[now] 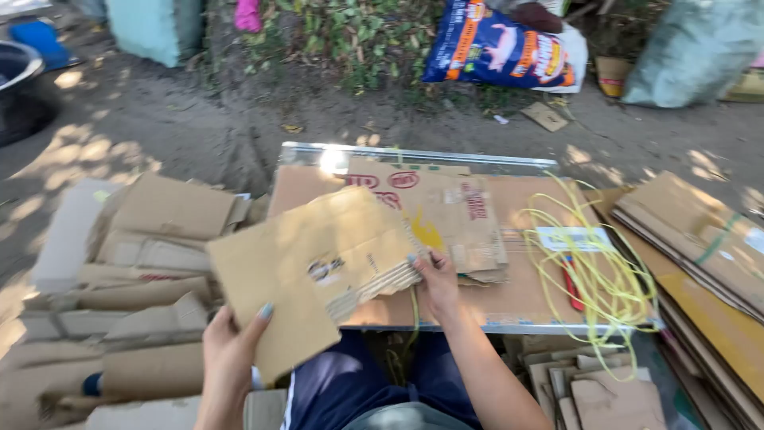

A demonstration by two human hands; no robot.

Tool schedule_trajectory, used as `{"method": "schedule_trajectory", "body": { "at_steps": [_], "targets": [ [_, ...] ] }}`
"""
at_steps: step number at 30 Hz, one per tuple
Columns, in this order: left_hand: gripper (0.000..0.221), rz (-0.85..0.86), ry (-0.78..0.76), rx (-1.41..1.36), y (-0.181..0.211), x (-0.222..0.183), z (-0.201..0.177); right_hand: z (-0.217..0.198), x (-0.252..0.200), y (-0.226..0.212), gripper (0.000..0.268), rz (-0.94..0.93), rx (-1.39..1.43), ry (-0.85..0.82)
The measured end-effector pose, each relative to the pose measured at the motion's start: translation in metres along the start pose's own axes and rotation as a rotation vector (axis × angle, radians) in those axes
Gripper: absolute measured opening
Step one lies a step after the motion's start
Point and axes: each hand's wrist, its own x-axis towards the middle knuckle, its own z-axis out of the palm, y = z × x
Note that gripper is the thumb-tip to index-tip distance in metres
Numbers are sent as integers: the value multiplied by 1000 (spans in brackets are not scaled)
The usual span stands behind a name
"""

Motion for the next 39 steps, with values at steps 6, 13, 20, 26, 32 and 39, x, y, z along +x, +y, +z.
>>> {"method": "schedule_trajectory", "body": {
  "at_steps": [6, 13, 20, 26, 32, 39],
  "targets": [
    [47, 328, -191, 189, -20, 109, 176, -66, 39, -85, 43, -246, -540, 483],
    [53, 292, -130, 678, -142, 199, 275, -137, 84, -51, 54, -324, -1472, 615],
    [39, 590, -18, 977, -177, 193, 283, -166, 84, -21, 45, -212, -1831, 574],
    [41, 555, -94, 1030, -160, 187, 270, -143, 75, -47, 47, -17, -1817, 471],
    [55, 623, -61, 493, -109, 93, 144, -156, 77, -35, 49, -313, -1659, 458],
    [40, 150, 380, 736, -290, -2, -70, 77, -44, 38, 44, -578, -1070, -314]
  ]
}}
